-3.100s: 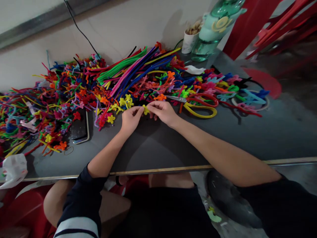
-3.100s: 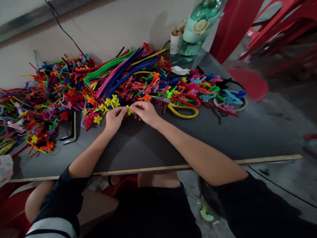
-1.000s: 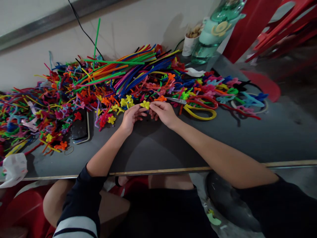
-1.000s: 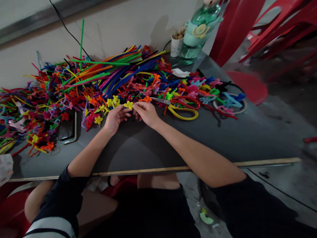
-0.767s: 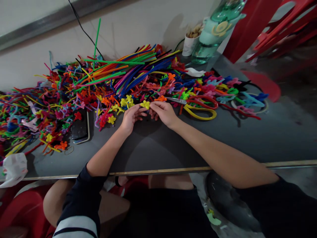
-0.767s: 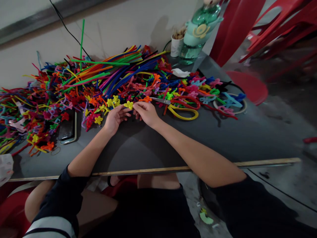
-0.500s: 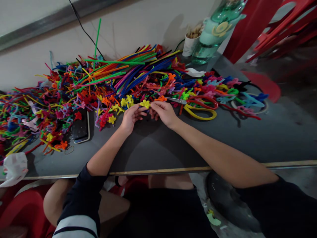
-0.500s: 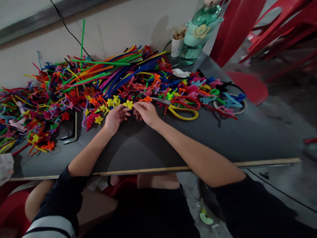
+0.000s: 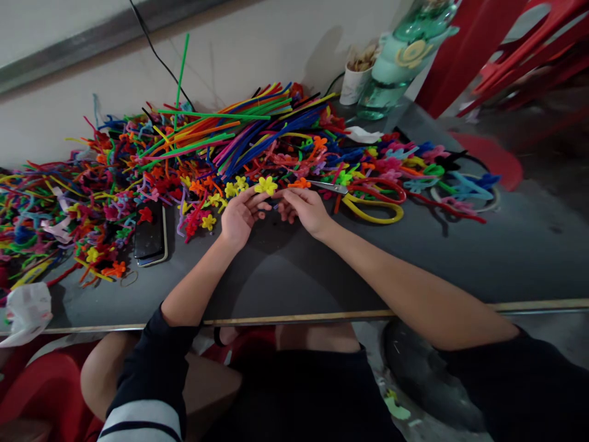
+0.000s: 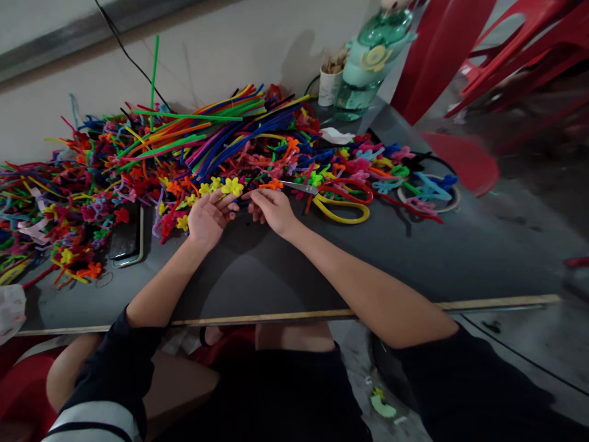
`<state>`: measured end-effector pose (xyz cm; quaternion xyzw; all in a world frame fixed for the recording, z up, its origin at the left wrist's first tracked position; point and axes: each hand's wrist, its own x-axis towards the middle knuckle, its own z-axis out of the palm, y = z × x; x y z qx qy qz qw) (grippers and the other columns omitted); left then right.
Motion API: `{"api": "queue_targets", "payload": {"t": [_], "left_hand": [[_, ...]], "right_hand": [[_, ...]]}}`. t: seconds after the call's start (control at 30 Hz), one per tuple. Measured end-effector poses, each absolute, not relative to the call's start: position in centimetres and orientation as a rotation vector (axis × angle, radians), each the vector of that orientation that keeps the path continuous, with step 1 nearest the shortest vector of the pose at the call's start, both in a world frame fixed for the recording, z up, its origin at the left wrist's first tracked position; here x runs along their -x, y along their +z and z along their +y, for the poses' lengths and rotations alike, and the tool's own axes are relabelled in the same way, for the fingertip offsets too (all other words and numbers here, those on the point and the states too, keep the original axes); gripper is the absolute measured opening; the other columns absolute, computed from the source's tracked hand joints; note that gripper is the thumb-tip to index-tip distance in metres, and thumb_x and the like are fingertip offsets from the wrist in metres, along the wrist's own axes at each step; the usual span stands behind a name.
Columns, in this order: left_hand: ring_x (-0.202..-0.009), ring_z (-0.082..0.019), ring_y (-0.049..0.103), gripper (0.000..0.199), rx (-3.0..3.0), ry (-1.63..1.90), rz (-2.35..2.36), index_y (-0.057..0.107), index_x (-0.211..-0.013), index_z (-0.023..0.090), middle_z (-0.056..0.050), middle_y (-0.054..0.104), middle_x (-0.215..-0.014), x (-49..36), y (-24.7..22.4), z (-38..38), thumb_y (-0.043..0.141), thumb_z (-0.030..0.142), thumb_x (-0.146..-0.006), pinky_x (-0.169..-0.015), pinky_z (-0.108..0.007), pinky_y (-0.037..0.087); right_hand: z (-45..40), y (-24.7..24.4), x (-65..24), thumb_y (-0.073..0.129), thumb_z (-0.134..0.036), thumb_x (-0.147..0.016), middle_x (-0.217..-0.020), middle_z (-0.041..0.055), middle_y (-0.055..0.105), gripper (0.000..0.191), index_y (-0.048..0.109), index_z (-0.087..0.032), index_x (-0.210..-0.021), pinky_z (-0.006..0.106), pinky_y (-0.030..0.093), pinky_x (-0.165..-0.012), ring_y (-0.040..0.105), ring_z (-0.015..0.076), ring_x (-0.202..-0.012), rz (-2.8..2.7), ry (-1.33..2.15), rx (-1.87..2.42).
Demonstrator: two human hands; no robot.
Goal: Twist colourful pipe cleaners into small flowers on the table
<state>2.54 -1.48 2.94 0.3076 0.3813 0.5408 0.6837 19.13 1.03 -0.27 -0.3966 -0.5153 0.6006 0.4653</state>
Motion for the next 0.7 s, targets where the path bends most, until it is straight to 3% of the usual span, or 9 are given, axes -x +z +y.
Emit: {"api": "queue_targets", "payload": {"t": [0.27, 0.43, 0.7], "left_hand": [[-0.072, -0.015, 0.065, 0.038, -0.648, 1.216, 0.812, 0.066, -0.102, 0.016, -0.009, 0.073, -0.095, -2.51, 3.32, -1.67, 0.036, 0.037, -0.091, -0.064, -0.027, 0.042], [-0.083, -0.018, 0.066, 0.043, -0.655, 1.224, 0.822, 0.063, -0.113, 0.017, -0.011, 0.072, -0.104, -2.35, 3.10, -1.57, 0.036, 0.041, -0.091, -0.068, -0.029, 0.044], [-0.097, -0.019, 0.065, 0.043, -0.672, 1.220, 0.815, 0.063, -0.113, 0.018, -0.010, 0.069, -0.111, -2.44, 3.16, -1.66, 0.037, 0.044, -0.091, -0.079, -0.030, 0.047]], "right_hand": [[1.09, -0.31, -19.16, 0.064, -0.053, -0.082, -0.063, -0.0007, 0.057, 0.037, 0.069, -0.016, -0.084, 0.020, 0.036, -0.038, 0.055, 0.0084, -0.046, -1.271, 1.472, 0.948], [1.10, -0.16, -19.15, 0.065, -0.055, -0.080, -0.062, -0.0011, 0.057, 0.037, 0.068, -0.018, -0.083, 0.020, 0.036, -0.038, 0.055, 0.0085, -0.046, -1.263, 1.462, 0.945], [1.09, -0.10, -19.11, 0.066, -0.057, -0.077, -0.061, -0.0014, 0.057, 0.039, 0.067, -0.018, -0.080, 0.021, 0.036, -0.038, 0.055, 0.0089, -0.046, -1.251, 1.461, 0.946]]}}
